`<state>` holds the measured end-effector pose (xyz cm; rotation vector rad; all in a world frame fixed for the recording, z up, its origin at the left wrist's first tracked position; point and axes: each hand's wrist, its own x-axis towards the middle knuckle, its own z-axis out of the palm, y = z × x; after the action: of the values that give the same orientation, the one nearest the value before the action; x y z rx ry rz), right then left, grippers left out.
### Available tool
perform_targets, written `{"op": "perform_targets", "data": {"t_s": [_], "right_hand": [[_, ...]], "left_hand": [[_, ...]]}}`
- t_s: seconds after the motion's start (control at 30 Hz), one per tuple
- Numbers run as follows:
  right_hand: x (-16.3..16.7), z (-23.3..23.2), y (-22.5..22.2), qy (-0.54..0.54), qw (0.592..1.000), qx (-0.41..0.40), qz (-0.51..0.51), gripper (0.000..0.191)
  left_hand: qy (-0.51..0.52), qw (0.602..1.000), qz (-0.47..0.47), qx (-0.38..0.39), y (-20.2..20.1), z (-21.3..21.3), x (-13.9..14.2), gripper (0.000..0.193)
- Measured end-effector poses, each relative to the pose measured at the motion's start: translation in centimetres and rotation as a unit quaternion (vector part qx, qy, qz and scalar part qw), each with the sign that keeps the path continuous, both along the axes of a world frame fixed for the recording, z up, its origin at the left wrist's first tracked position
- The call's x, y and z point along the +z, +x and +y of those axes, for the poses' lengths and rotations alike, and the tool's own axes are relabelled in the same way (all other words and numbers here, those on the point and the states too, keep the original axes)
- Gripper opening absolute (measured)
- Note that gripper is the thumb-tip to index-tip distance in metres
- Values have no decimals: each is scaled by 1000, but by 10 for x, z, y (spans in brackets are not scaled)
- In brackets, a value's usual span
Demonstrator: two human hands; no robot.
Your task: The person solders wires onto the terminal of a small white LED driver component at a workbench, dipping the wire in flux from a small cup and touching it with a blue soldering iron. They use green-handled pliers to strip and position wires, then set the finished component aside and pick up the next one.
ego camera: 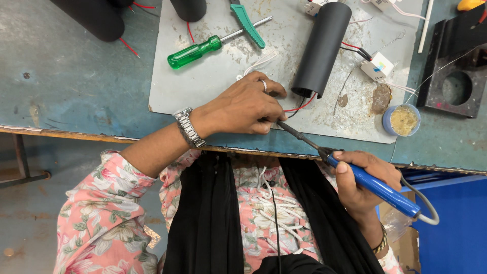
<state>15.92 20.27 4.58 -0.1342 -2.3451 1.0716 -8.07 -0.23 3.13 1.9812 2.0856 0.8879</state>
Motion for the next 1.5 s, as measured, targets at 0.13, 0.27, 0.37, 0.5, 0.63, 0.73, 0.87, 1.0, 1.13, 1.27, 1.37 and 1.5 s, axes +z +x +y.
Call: {"op": "perform_targets", "data": {"t_s": [0.13,0.27,0.37,0.5,0.63,0.73,0.87,1.0,1.13,1.27,1.37,1.5], "right_hand": [[0,-1,-2,9,1000,0,2,14],[3,-1,-6,0,1000,17,14,14],[10,-2,-8,25,999,24,5,15],[17,-4,-12,30,999,32,-1,16],[21,-4,-13,47,998,47,-5,16],[22,-1,-5,65,997,36,10,17],[19,5,9,9,1000,1,16,20],[11,9,16,12,1000,-10,7,21],[3,9,18,-5,1000,5,29,25],[0,11,18,-3,999,6,34,25],[-2,12,17,-2,999,11,44,31],[-3,12,17,-8,999,8,43,26]], "left_hand": [[-3,1000,5,3,0,0,0,15],[8,1000,11,4,0,0,-1,17],[8,1000,13,5,1,0,0,16],[0,1000,7,1,1,0,0,18],[4,1000,14,3,1,1,1,19],[7,1000,13,1,3,2,1,20],[11,1000,7,0,7,2,-3,22],[13,1000,4,-3,12,3,-9,22],[32,999,12,2,15,3,-12,23],[18,1000,6,-1,16,4,-11,22],[19,1000,8,-2,16,4,-10,21],[23,1000,10,1,16,4,-11,21]]}}
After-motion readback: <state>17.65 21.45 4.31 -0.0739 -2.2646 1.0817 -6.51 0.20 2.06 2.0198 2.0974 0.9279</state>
